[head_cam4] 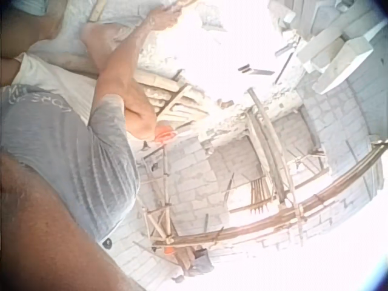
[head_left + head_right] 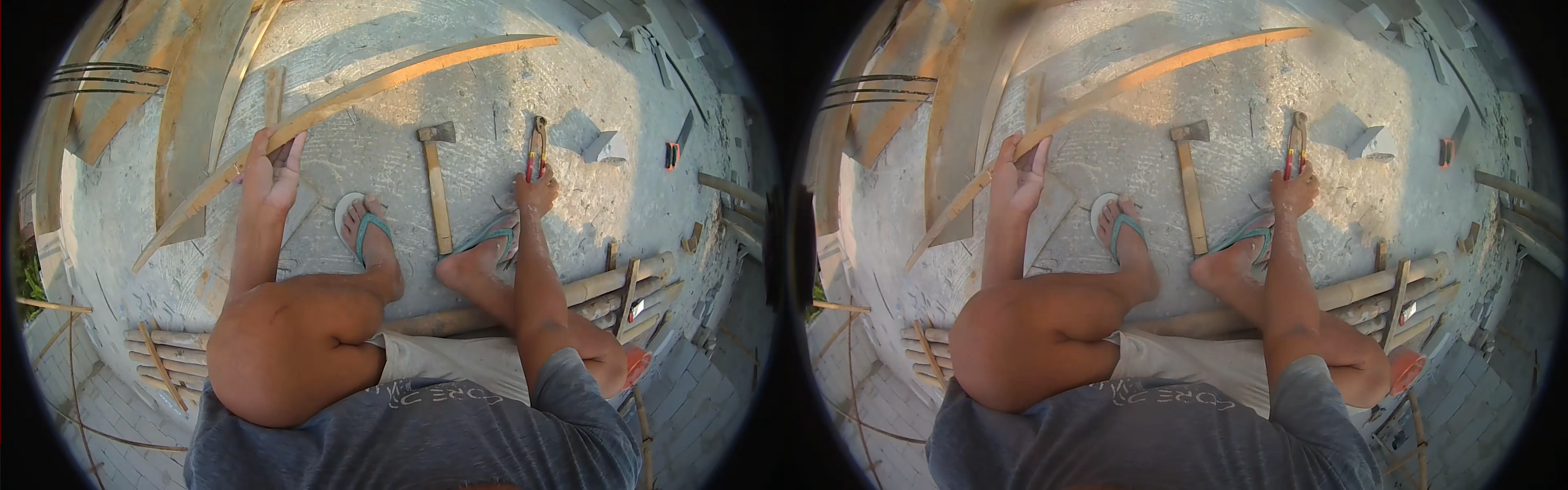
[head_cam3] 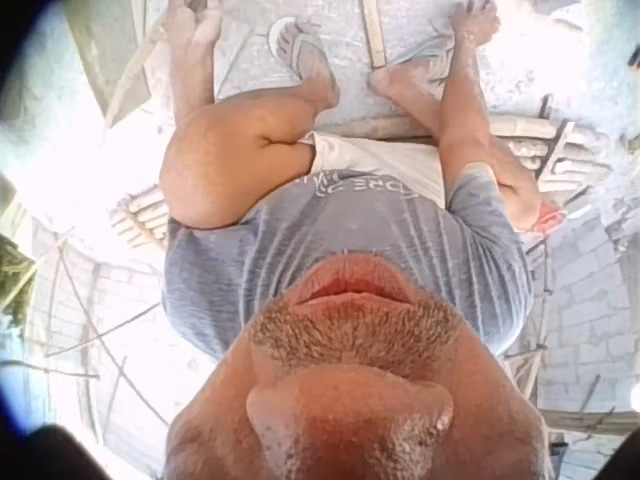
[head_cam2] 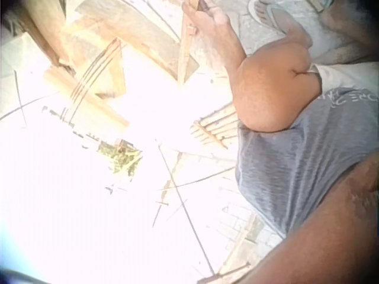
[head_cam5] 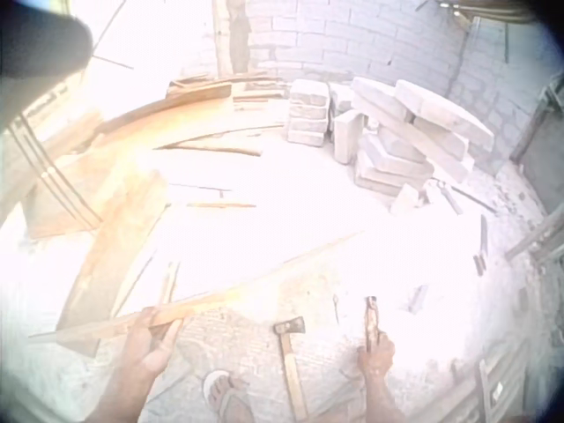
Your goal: The person prepares wooden boards for construction by removing nails with pincers and using a small axe to shape the edges of the wood while seated on the floor.
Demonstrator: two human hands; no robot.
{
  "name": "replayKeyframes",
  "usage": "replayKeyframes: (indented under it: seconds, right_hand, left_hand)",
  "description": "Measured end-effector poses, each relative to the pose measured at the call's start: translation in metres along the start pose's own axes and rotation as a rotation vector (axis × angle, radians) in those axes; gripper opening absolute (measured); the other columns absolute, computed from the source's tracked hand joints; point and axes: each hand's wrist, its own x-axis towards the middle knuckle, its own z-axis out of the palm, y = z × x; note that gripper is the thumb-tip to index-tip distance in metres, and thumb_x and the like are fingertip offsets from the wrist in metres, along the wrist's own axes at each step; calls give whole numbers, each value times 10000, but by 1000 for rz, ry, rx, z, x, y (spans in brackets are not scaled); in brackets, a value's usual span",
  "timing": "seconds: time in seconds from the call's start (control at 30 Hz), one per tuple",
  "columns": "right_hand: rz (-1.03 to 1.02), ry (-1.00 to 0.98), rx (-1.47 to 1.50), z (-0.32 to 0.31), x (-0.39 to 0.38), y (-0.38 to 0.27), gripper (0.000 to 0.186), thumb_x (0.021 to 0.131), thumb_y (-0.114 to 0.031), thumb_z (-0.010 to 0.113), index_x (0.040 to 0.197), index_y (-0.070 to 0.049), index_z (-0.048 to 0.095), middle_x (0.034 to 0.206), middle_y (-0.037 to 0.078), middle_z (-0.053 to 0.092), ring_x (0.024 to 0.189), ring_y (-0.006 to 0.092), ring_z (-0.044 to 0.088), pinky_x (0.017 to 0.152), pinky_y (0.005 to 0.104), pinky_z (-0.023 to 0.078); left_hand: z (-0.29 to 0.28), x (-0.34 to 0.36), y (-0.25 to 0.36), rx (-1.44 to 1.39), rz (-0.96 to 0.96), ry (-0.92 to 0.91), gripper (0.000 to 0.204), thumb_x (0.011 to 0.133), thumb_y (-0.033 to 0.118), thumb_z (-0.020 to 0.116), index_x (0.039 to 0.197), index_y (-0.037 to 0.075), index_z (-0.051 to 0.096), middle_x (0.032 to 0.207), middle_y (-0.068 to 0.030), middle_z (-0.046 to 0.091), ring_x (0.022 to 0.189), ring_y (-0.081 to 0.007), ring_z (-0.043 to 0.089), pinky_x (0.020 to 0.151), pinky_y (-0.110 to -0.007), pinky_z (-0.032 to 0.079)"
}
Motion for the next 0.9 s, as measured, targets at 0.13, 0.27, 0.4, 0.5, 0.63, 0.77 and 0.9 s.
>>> replayKeyframes:
  seconds: [0.13,0.27,0.4,0.5,0.63,0.77,0.9]
  right_hand:
    - [-302,-44,129,1,22,27,652,787,-321,710,1351,-33,555,1180,228,600,1090,411,598,962,475,493]
    - [-197,-42,158,11,23,29,493,853,-275,664,1235,29,600,947,191,646,833,355,655,807,466,539]
    - [353,-567,971,-12,-5,-11,410,919,-268,630,1202,29,620,826,53,602,658,165,578,618,332,517]
    - [417,-710,1359,-24,-27,-20,339,1004,-264,607,1198,14,624,826,44,602,685,155,589,634,325,525]
    - [255,-767,1159,-41,-80,-47,373,1037,-267,586,1348,-60,596,945,53,669,815,135,631,707,314,541]
    - [57,-1068,1121,-45,-112,-75,474,1040,-278,582,1474,-99,519,1090,63,680,968,163,650,864,351,547]
    - [-39,-1143,969,-42,-126,-91,511,1039,-272,585,1521,-137,483,1098,42,666,998,158,638,905,348,530]
  left_hand:
    - [3,1,-14,24,10,34,270,965,69,632,1162,-89,540,1218,-222,576,1175,-364,605,1093,-476,535]
    - [4,0,-21,2,-22,49,266,960,66,631,1150,-83,521,1184,-226,566,1153,-357,607,1084,-474,544]
    - [-1,-25,-29,-39,-23,22,293,962,87,633,1150,-93,500,1191,-251,558,1157,-380,604,1072,-461,556]
    - [-6,-13,-42,-164,-212,45,318,964,101,628,1155,-104,477,1193,-266,552,1149,-411,603,1042,-439,580]
    - [-23,2,-68,-165,-172,156,361,981,124,616,1183,-132,462,1220,-290,543,1160,-442,599,994,-410,611]
    - [-33,15,-63,-161,-193,175,389,950,173,680,1184,-50,464,1150,-227,543,1072,-368,628,947,-392,633]
    - [-40,21,-58,-79,-141,88,461,939,249,722,1183,-40,459,1070,-172,527,986,-291,631,901,-365,643]
